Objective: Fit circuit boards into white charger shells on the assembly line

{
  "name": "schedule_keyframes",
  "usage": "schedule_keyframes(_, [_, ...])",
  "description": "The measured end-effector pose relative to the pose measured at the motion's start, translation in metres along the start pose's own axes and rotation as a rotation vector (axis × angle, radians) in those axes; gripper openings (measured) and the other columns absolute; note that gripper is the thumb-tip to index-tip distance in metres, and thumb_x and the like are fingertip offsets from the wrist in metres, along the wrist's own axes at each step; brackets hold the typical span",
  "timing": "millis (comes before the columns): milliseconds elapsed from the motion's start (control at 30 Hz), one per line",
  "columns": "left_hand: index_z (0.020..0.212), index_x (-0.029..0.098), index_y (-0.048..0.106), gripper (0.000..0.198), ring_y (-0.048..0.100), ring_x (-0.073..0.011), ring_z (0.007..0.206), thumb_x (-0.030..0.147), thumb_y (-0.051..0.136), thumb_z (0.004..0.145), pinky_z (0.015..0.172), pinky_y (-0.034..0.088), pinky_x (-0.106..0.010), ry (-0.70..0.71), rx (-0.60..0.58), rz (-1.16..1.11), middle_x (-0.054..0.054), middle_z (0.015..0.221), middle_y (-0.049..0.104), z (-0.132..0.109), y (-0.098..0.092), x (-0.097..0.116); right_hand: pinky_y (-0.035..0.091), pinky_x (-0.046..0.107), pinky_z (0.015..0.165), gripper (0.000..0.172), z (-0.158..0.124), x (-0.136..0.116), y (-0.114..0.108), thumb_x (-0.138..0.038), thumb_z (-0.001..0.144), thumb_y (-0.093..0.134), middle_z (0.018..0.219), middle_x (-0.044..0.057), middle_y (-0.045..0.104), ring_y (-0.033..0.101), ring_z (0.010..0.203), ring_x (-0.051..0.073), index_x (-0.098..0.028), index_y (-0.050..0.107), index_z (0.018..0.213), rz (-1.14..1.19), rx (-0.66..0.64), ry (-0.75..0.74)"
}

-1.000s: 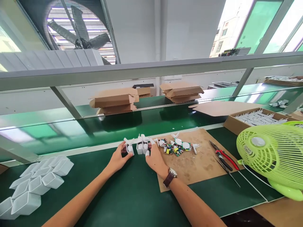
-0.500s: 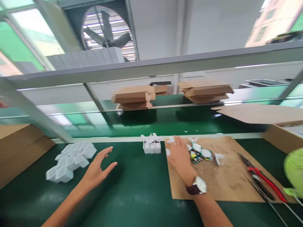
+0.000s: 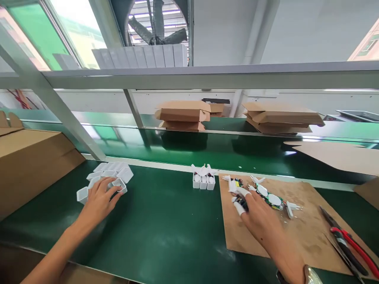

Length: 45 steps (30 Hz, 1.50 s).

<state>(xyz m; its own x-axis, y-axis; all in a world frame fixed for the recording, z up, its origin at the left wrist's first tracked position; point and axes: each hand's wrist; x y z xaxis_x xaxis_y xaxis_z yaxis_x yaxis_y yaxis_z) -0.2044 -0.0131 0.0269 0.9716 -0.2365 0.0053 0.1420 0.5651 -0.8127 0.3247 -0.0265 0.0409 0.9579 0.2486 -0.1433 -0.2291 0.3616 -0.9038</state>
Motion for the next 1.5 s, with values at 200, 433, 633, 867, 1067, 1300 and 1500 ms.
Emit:
schedule_keyframes(200, [0.090, 0.021, 0.061, 0.009, 0.061, -0.0257, 0.126, 0.020, 0.054, 0.095, 0.100, 0.056, -0.039, 0.287, -0.243, -0.524, -0.013, 0.143, 0.053, 0.030, 0.016, 0.094, 0.061, 0.031, 0.069, 0.022, 0.001, -0.085, 0.022, -0.026, 0.088, 0.064, 0.092, 0.005, 0.074, 0.072, 0.078, 0.019, -0.020, 0.064, 0.109, 0.743, -0.285, 0.093])
schedule_keyframes(433, [0.090, 0.021, 0.057, 0.009, 0.066, -0.0230, 0.116, 0.013, 0.059, 0.087, 0.097, 0.057, -0.036, 0.331, -0.299, -0.800, -0.015, 0.141, 0.055, 0.051, 0.047, 0.145, 0.057, 0.050, 0.098, 0.042, 0.018, -0.100, 0.015, 0.009, 0.073, 0.052, 0.125, 0.017, 0.070, 0.065, 0.119, 0.034, -0.014, 0.066, 0.105, 0.065, -0.261, -0.352])
schedule_keyframes(633, [0.101, 0.022, 0.053, 0.018, 0.062, -0.0244, 0.124, 0.012, 0.058, 0.086, 0.103, 0.055, -0.040, 0.286, -0.278, -0.926, -0.014, 0.139, 0.055, 0.039, 0.061, 0.148, 0.032, 0.064, 0.123, 0.036, 0.031, -0.100, 0.001, 0.003, 0.072, 0.062, 0.162, 0.015, 0.041, 0.025, 0.155, 0.040, -0.015, 0.067, 0.103, 0.138, -0.422, -0.628])
schedule_keyframes(867, [0.142, 0.023, 0.038, 0.060, 0.063, -0.0255, 0.122, 0.014, 0.060, 0.087, 0.106, 0.054, -0.043, 0.219, -0.306, -0.958, -0.015, 0.138, 0.057, 0.034, 0.058, 0.145, 0.048, 0.051, 0.113, 0.046, 0.032, -0.097, 0.024, -0.017, 0.089, 0.068, 0.141, 0.013, 0.063, 0.041, 0.146, 0.032, -0.019, 0.059, 0.135, 0.429, -0.587, -0.552])
schedule_keyframes(1067, [0.151, 0.023, 0.031, 0.069, 0.064, -0.0262, 0.121, 0.018, 0.061, 0.088, 0.107, 0.054, -0.045, 0.146, -0.369, -0.942, -0.014, 0.138, 0.059, 0.032, 0.054, 0.144, 0.051, 0.053, 0.106, 0.055, 0.021, -0.093, 0.030, -0.021, 0.090, 0.070, 0.138, 0.016, 0.063, 0.056, 0.130, 0.032, -0.018, 0.053, 0.142, 0.450, -0.446, -0.497])
schedule_keyframes(1300, [0.158, 0.024, 0.021, 0.086, 0.063, -0.0283, 0.125, 0.023, 0.069, 0.086, 0.112, 0.051, -0.050, 0.057, -0.425, -0.978, -0.015, 0.142, 0.059, 0.031, 0.058, 0.142, 0.055, 0.047, 0.101, 0.049, 0.018, -0.103, 0.035, -0.008, 0.086, 0.060, 0.122, 0.013, 0.069, 0.059, 0.123, 0.027, -0.018, 0.055, 0.134, 0.587, -0.367, -0.518])
schedule_keyframes(1500, [0.161, 0.026, 0.014, 0.092, 0.058, -0.0280, 0.133, 0.021, 0.068, 0.087, 0.115, 0.047, -0.051, 0.075, -0.415, -1.039, -0.015, 0.148, 0.054, 0.026, 0.062, 0.142, 0.060, 0.045, 0.092, 0.047, 0.030, -0.099, 0.026, -0.012, 0.093, 0.058, 0.124, 0.011, 0.067, 0.063, 0.113, 0.025, -0.024, 0.050, 0.138, 0.624, -0.042, -0.408])
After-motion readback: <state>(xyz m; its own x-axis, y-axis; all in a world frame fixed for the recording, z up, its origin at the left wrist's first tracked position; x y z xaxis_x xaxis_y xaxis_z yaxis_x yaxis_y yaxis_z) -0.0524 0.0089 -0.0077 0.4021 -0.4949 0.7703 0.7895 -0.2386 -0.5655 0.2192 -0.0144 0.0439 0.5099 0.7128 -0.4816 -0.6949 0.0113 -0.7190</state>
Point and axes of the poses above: each hand's wrist, its own z-axis towards the middle knuckle, its own y-axis out of the palm, x = y × z
